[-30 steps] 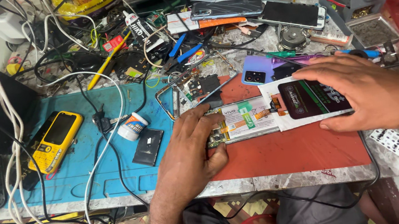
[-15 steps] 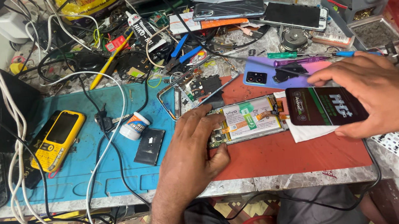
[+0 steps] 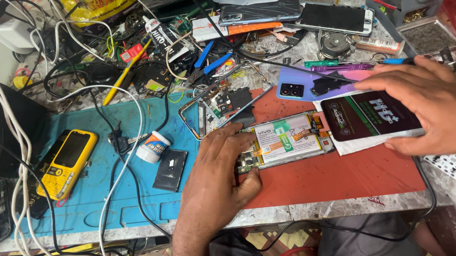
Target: The person works on a disassembled smartphone, connecting and disconnecting ribbon cables and testing the display. They handle the phone's internal components, a replacement screen, and a metal frame, using a prying tool to adjust parts.
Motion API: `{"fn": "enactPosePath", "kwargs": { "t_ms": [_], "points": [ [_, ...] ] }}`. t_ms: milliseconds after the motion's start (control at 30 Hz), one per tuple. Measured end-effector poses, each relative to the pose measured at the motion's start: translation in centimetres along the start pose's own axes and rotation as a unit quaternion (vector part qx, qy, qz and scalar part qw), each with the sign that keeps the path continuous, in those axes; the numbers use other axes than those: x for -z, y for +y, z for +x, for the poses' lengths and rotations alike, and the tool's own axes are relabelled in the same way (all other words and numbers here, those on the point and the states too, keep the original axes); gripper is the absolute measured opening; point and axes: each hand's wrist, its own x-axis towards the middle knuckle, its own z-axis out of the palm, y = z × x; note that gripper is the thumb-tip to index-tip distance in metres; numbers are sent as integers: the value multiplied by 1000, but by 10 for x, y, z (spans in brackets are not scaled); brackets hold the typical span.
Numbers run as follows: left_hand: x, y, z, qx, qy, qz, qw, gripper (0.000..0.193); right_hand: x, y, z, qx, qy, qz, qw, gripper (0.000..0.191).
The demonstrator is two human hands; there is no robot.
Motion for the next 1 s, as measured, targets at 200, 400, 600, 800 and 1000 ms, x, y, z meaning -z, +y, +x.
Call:
{"fn": "enactPosePath", "kwargs": {
  "t_ms": [200, 400, 600, 800, 1000],
  "points": [
    [-3, 0, 4, -8, 5, 17, 1000, 50, -4, -71, -41, -68, 214, 86, 971, 55],
    [-12, -1, 8, 5, -6, 29, 1000, 53, -27, -117, -47, -170, 247, 196, 934, 20],
    [-18, -2, 12, 2, -8, 36, 999, 54, -18, -119, -32, -151, 169, 182, 957, 10],
    [-19, -4, 10, 17, -11, 32, 999, 53, -17, -120, -26, -177, 152, 198, 952, 11],
    [-20, -5, 10, 6, -7, 36, 999, 53, -23, -119, -29, -187, 140, 198, 952, 10]
  ]
}}
